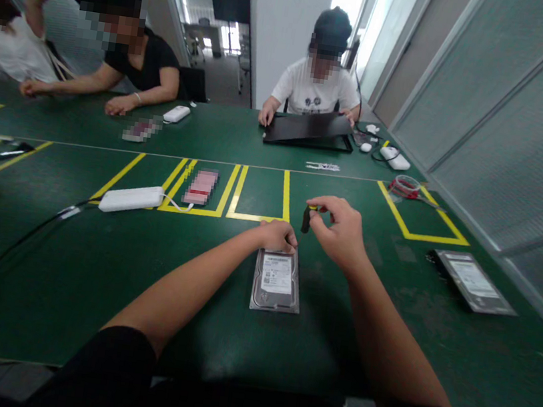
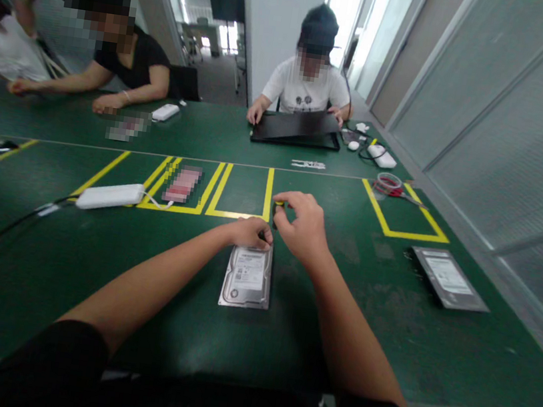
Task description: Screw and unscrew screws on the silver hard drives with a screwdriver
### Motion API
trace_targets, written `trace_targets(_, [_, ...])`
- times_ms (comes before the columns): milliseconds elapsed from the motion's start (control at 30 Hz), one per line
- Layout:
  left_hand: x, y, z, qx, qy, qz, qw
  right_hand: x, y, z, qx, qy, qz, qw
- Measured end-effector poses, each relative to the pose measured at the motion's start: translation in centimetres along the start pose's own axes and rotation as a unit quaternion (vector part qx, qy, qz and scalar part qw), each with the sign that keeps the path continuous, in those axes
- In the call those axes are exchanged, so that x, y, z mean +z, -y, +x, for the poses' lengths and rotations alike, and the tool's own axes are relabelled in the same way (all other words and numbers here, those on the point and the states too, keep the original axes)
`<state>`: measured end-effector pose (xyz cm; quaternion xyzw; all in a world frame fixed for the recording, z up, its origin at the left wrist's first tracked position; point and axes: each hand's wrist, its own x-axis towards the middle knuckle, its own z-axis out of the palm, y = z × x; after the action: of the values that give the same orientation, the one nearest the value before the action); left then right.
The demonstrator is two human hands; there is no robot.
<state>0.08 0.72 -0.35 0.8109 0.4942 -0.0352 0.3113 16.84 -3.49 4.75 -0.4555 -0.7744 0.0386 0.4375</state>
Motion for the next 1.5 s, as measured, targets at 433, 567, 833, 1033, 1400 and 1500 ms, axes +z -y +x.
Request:
trace_targets(433, [0.3,0.3,0.3,0.011,-0.009,-0.011,1.000,-0.1,0.1,0.0,-0.022,0.003,0.004,1.000])
trace_targets(567, [0.4,0.5,0.3,0.019,-0.013,-0.018,1.000,-0.2,0.0,0.0,-0.019,0.008,0.004,1.000])
trace_targets(833, [0.4,0.6,0.3,0.014,-0.017,-0.016,1.000,-0.3,-0.1,0.1,-0.022,0.020,0.002,1.000])
trace_targets(1033, [0.7,0.6,-0.2,0.013,-0.056,0.008,0.998,-0.4,-0.3,0.1,-0.018,0.041,0.001,0.999])
trace_targets(1400, [2.5,0.1,-7.0,0.084,-0.257,0.094,0.958,-0.5,-0.4,0.2,0.051,0.098,0.021,0.994])
trace_targets(1500, [3.2,0.5,-9.6,0.095,-0.267,0.079,0.956,-0.6,-0.3,0.2,0.088,0.110,0.027,0.990])
